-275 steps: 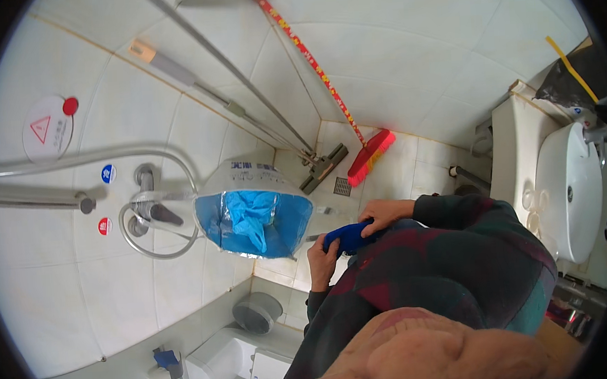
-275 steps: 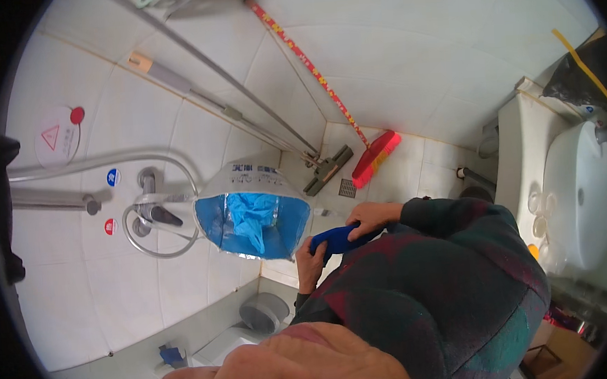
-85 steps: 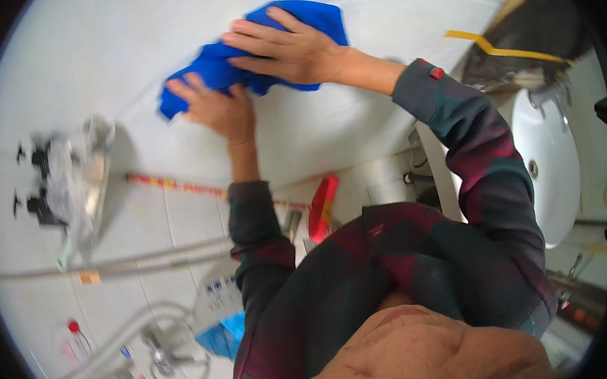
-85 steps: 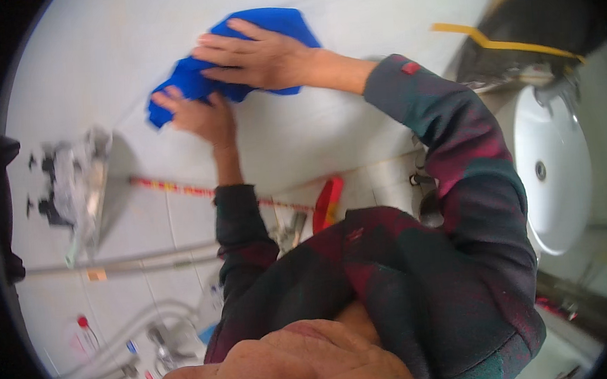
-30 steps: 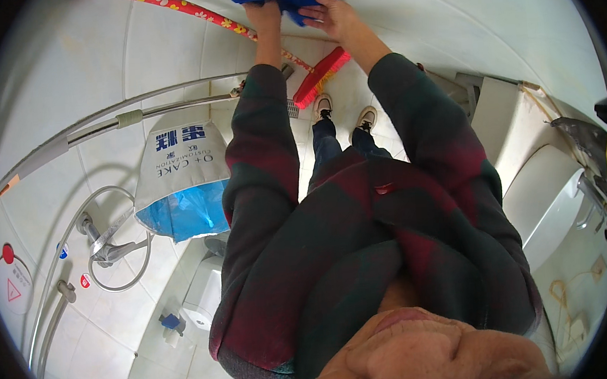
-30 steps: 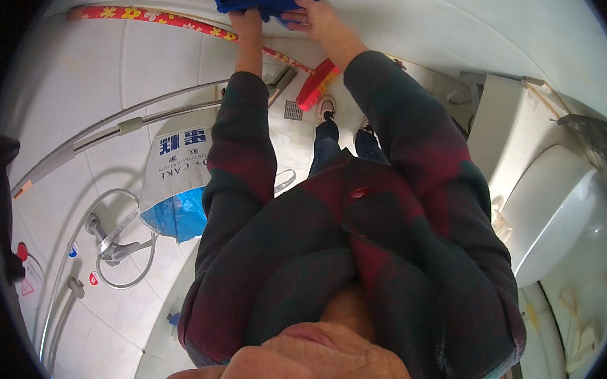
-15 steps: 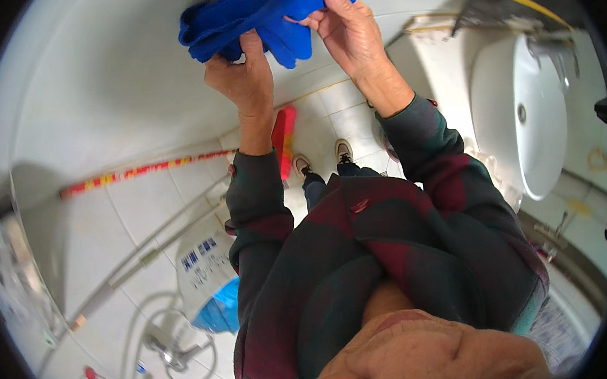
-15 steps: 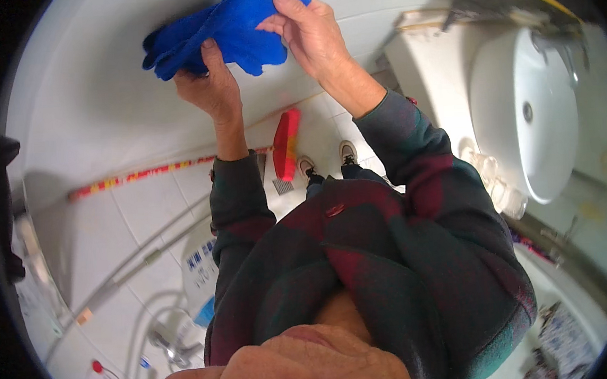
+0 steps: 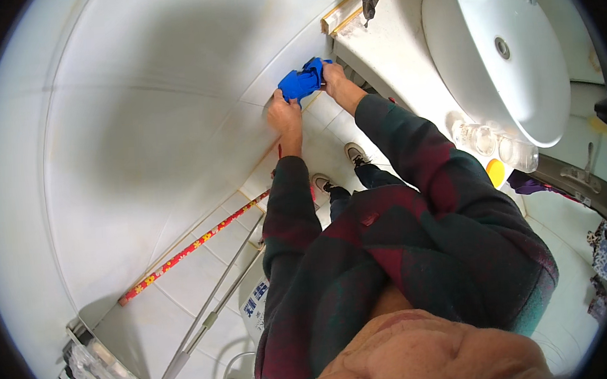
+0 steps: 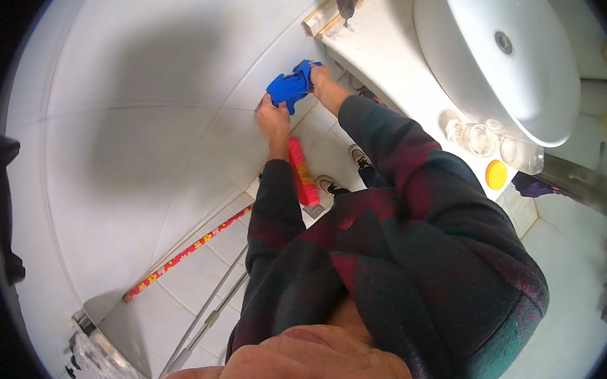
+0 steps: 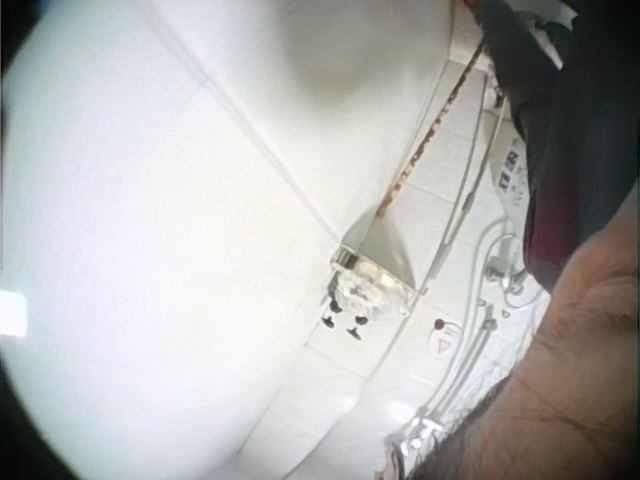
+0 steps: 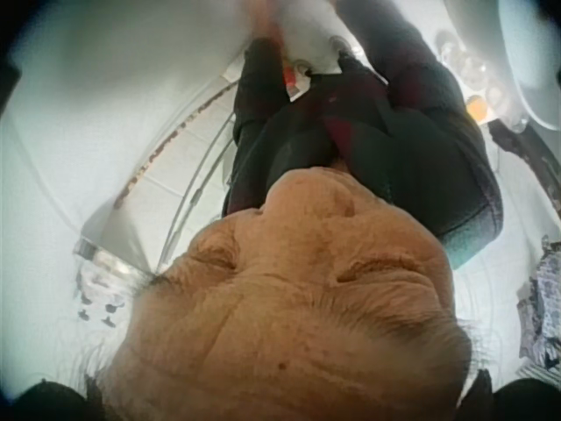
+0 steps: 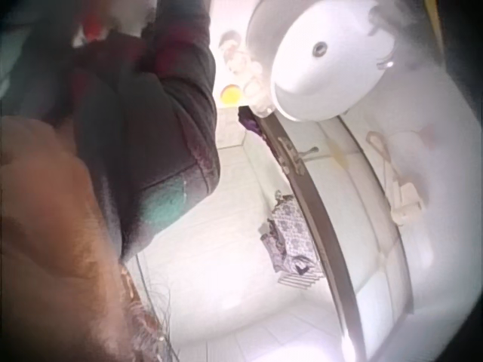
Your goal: The person wipes the bathroom sink countertop and several small containers with a blue cloth. They open and close container lids, wipe the exterior of each container, and wipe the countertop surface. The person briefly moves a blue plastic bag and returns to wiping the sink area.
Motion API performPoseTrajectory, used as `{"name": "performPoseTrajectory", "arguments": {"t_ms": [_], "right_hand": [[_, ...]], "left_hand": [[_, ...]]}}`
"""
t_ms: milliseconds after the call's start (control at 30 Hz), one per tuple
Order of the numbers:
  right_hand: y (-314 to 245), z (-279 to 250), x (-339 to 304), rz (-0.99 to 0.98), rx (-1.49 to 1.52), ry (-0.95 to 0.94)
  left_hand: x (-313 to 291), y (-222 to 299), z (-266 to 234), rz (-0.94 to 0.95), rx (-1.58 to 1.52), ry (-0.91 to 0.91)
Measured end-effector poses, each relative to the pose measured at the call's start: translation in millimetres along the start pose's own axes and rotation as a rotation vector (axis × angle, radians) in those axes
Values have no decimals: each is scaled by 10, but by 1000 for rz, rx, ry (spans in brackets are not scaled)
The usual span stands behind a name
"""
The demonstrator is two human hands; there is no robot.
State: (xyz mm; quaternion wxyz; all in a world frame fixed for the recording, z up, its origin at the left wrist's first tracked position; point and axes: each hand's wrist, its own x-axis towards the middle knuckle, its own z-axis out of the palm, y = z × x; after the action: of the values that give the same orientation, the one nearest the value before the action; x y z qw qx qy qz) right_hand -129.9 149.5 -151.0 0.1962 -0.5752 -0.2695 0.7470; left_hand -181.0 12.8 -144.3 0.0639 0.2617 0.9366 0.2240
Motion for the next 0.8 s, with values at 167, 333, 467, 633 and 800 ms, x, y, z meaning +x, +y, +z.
{"name": "performPoseTrajectory", "arguments": {"t_ms": [167,333,467,633,800], "right_hand": [[-132,13,156,-74,160,75],[-168,187,-238,-790,-91,-2],[-203,-26,-344,-829,-231,-45],[-52,-407,-411,-942,-302,36],[197,-946,-547,-988,-461,90]], "left_hand": [[50,170,200,-120,-358,134],[87,528,101,-22,-818,261],[166,873,321,-190,-962,222],[165,955,793,-192,-1384,-159],[-274,815,1260,-52,-1367,-356]]}}
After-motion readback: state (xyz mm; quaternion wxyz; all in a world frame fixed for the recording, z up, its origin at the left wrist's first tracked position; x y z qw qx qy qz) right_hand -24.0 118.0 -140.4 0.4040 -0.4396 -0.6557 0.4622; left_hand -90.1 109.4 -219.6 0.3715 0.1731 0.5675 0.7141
